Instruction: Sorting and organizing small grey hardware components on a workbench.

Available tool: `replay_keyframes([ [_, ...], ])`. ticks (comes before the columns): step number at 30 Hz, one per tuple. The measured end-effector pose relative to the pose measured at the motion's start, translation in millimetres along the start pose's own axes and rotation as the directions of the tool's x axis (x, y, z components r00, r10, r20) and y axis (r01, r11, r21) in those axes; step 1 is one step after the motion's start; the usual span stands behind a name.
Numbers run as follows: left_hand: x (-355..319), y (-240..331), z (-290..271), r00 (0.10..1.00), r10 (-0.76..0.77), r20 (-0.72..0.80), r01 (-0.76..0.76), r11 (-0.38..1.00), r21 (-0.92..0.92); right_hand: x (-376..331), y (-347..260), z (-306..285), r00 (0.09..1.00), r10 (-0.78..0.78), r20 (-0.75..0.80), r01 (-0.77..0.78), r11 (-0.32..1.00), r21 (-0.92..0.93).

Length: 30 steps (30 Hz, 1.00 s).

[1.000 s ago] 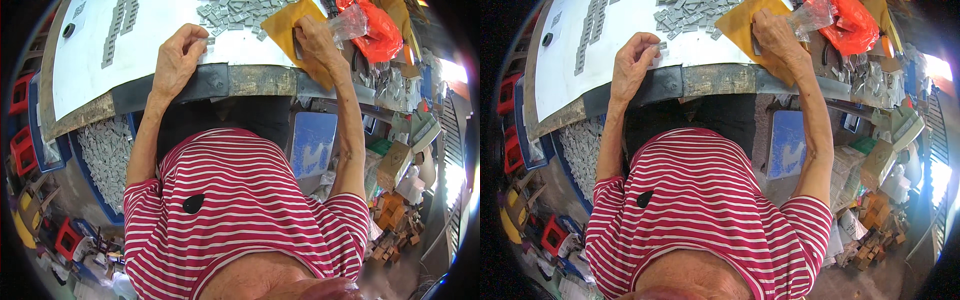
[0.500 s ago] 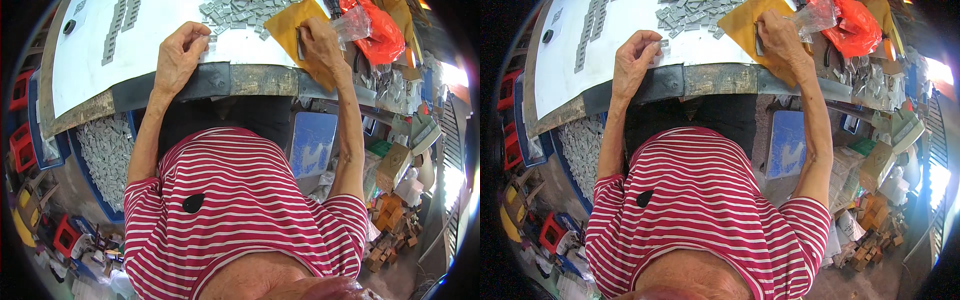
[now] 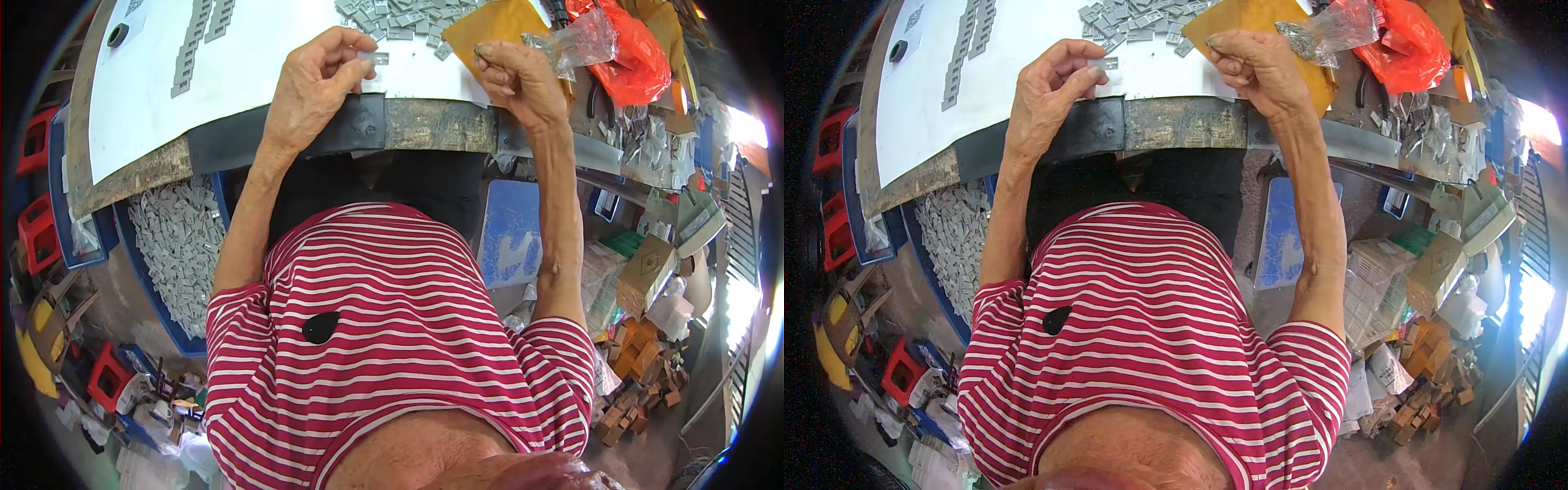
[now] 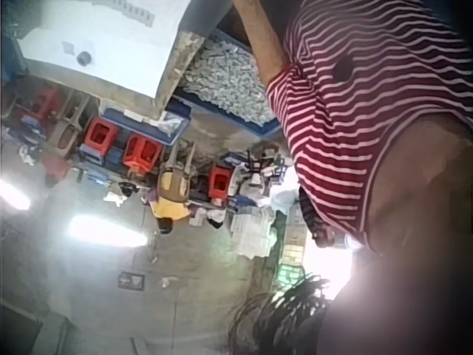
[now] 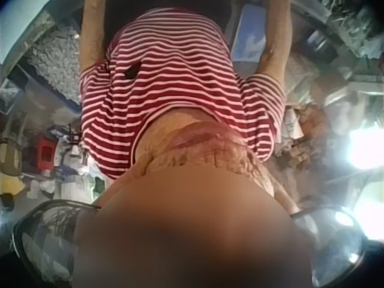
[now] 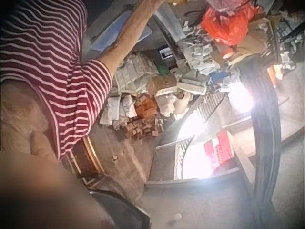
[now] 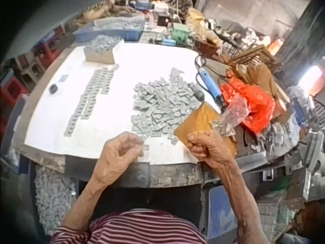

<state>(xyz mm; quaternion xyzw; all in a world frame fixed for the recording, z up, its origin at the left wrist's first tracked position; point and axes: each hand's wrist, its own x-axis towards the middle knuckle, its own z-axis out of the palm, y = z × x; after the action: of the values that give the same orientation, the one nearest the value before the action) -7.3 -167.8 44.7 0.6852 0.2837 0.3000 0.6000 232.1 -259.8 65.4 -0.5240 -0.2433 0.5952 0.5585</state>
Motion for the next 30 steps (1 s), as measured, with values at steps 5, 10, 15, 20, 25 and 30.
replay_keyframes([
  [5,-1.1,-3.6,1.9,0.998,0.042,0.037,-0.041,0.999,-0.028,-1.9,4.1,16.0,1.000,0.004,-0.012,-0.004,0.997,-0.076],
  [10,-0.6,-7.4,5.3,0.999,0.038,0.031,-0.039,0.999,0.005,0.5,11.5,27.3,0.999,-0.041,-0.011,0.038,0.978,-0.203],
  [15,-1.4,-12.1,4.6,0.999,0.045,0.023,-0.046,0.999,0.028,4.9,18.8,41.1,0.995,-0.085,-0.049,0.067,0.953,-0.294],
  [20,0.1,-12.5,1.1,0.997,-0.017,0.072,0.014,0.999,0.041,10.3,22.8,48.6,0.996,-0.085,-0.032,0.067,0.923,-0.379],
  [25,1.3,-13.1,1.0,0.997,-0.014,0.072,0.011,1.000,0.029,11.1,24.9,58.0,0.996,-0.092,-0.014,0.083,0.944,-0.321],
  [30,1.2,-13.8,1.4,0.998,-0.017,0.064,0.017,1.000,0.007,11.9,27.6,59.1,0.993,-0.113,-0.017,0.102,0.944,-0.314],
])
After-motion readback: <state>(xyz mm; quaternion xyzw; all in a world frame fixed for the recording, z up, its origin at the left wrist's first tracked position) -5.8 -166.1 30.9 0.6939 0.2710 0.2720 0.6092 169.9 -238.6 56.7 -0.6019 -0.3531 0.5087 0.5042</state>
